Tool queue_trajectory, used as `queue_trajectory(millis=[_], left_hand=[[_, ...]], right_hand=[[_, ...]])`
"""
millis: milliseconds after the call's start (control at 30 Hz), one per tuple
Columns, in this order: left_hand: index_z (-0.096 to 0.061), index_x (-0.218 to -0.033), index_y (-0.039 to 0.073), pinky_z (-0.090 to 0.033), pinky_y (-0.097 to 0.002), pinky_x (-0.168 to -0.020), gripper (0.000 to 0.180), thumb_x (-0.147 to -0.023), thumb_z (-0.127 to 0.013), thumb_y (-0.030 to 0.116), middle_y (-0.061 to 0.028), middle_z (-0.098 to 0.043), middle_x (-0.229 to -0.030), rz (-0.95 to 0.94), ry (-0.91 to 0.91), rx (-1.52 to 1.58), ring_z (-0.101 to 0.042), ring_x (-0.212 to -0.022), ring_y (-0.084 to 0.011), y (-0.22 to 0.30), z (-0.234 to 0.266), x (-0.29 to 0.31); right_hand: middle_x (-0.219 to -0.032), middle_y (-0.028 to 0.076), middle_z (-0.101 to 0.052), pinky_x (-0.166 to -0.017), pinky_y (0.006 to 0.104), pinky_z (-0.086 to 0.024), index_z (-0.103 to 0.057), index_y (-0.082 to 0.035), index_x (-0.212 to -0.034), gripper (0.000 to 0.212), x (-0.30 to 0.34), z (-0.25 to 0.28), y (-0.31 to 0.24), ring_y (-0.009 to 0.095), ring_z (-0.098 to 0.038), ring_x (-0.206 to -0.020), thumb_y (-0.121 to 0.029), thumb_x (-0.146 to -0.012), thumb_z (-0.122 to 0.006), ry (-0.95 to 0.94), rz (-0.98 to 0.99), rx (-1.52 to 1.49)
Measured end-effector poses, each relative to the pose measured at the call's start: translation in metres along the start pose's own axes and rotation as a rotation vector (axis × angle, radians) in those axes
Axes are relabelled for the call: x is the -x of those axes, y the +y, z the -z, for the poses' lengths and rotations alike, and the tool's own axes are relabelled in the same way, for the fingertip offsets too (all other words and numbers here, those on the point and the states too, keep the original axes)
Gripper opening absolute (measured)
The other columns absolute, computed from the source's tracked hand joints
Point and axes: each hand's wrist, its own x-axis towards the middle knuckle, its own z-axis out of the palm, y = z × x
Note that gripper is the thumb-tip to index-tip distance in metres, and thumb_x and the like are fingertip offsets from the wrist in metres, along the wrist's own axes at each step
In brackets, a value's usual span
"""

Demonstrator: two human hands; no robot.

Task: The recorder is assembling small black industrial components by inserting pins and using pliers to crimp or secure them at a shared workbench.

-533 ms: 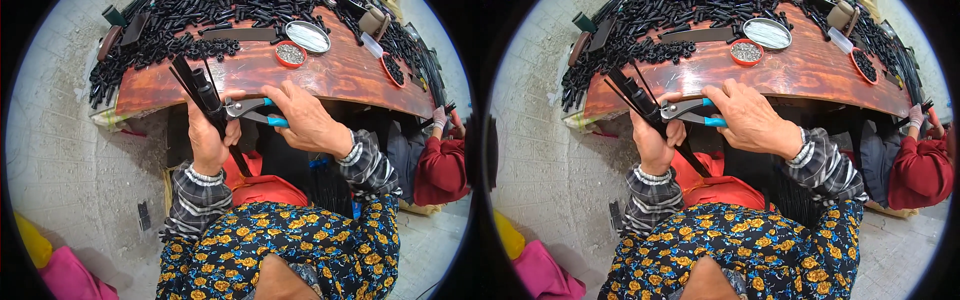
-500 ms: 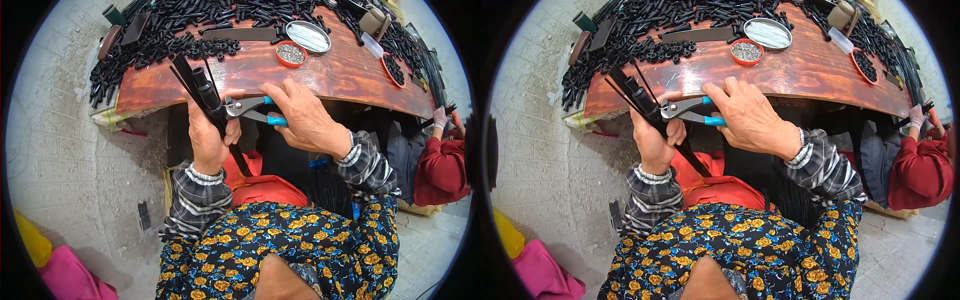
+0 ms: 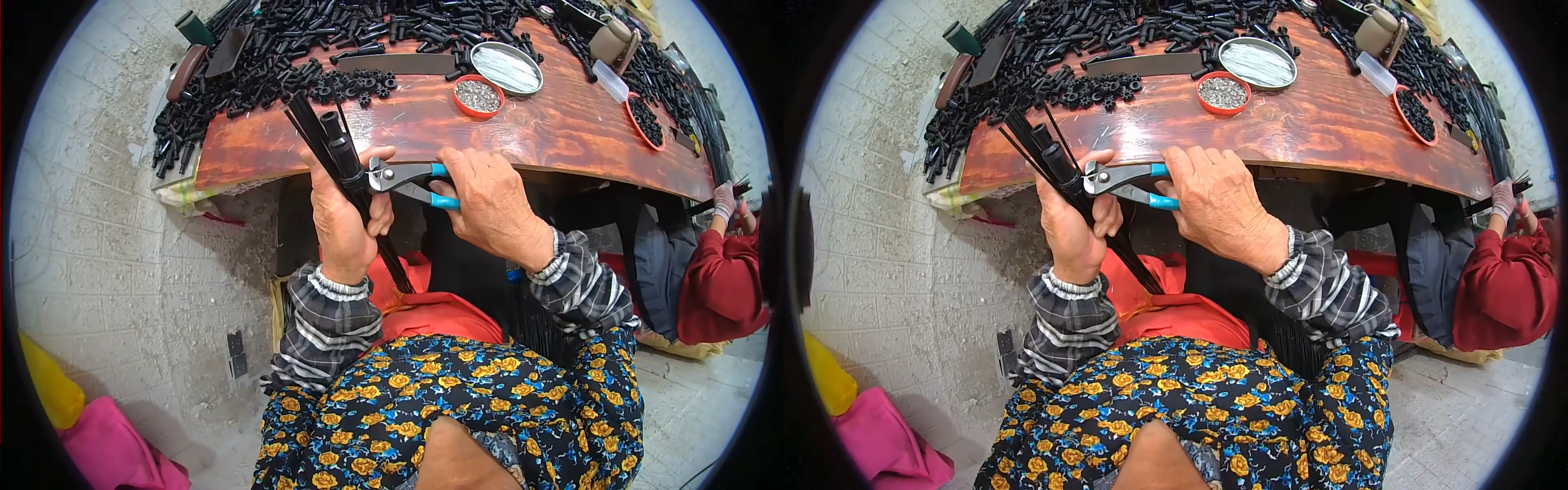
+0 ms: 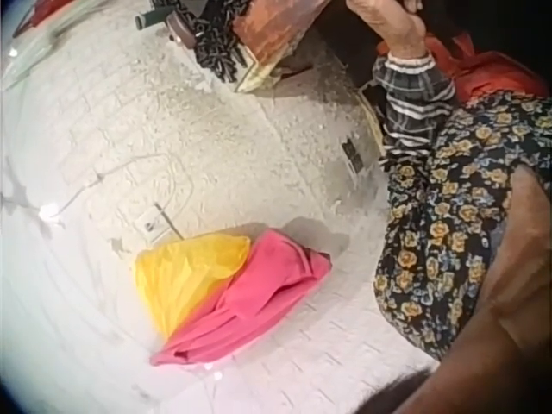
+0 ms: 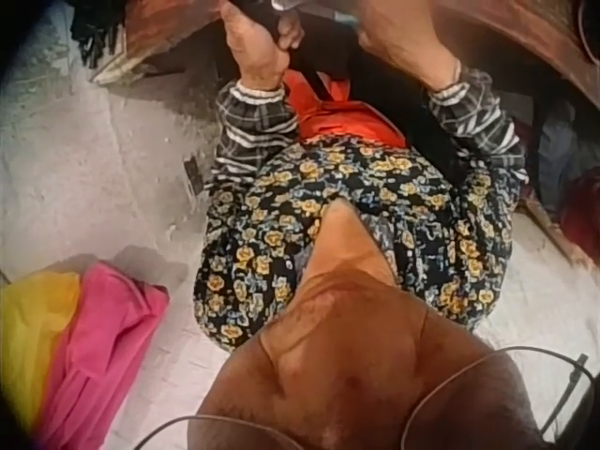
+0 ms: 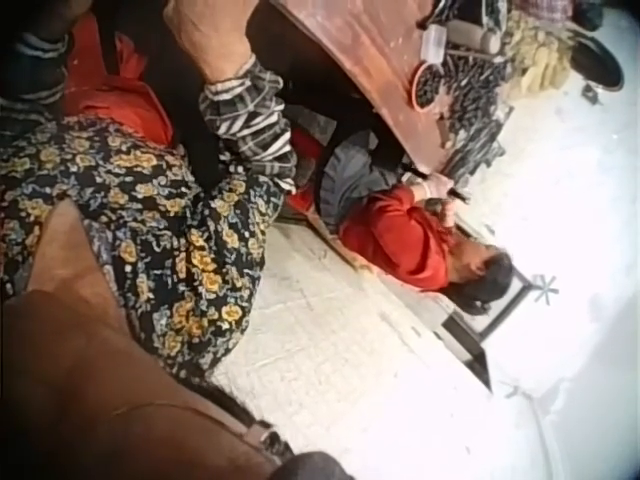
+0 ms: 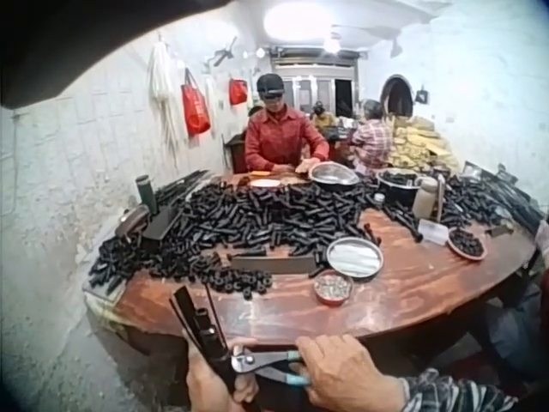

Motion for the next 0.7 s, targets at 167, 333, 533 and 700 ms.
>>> queue_trajectory(millis=[167, 333, 533, 700], left_hand=[[-0.059, -0.113, -0.001, -0.028, -0.0242, -0.038, 0.086, -0.091, -0.020, 0.072, 0.0023, -0.034, -0.048, -0.017, 0.008, -0.009, -0.029, -0.037, -0.0089, -0.001, 0.001, -0.004], [-0.059, -0.114, 0.000, -0.028, -0.0246, -0.037, 0.084, -0.090, -0.022, 0.072, 0.0017, -0.035, -0.049, -0.052, 0.023, -0.007, -0.030, -0.036, -0.0091, -0.003, 0.002, -0.006], [-0.056, -0.115, -0.003, -0.029, -0.0246, -0.037, 0.086, -0.089, -0.024, 0.072, 0.0012, -0.038, -0.049, -0.037, -0.017, 0.019, -0.033, -0.036, -0.0093, -0.005, 0.003, -0.011], [-0.057, -0.114, -0.006, -0.029, -0.0229, -0.036, 0.084, -0.092, -0.025, 0.068, 0.0014, -0.040, -0.051, -0.104, -0.035, 0.066, -0.034, -0.037, -0.0080, -0.009, 0.009, -0.011]], right_hand=[[-0.073, 0.014, -0.053, -0.058, 0.0401, -0.046, -0.053, -0.003, -0.084, 0.019, 0.001, -0.017, 0.000, 0.033, -0.057, -0.066, -0.014, -0.079, -0.069, 0.068, -0.078, -0.053], [-0.067, 0.015, -0.055, -0.053, 0.0384, -0.044, -0.053, -0.002, -0.082, 0.022, 0.006, -0.043, -0.001, 0.034, -0.057, -0.059, -0.015, -0.079, -0.071, 0.104, -0.184, -0.290], [-0.060, 0.007, -0.056, -0.050, 0.0317, -0.041, -0.054, -0.001, -0.076, 0.023, 0.003, -0.032, 0.006, 0.017, -0.051, -0.051, -0.013, -0.078, -0.073, 0.149, -0.423, -0.529], [-0.063, 0.007, -0.057, -0.057, 0.0310, -0.043, -0.060, -0.002, -0.079, 0.015, -0.031, 0.005, 0.068, 0.014, -0.055, -0.061, -0.010, -0.073, -0.071, 0.164, -0.431, -0.361]])
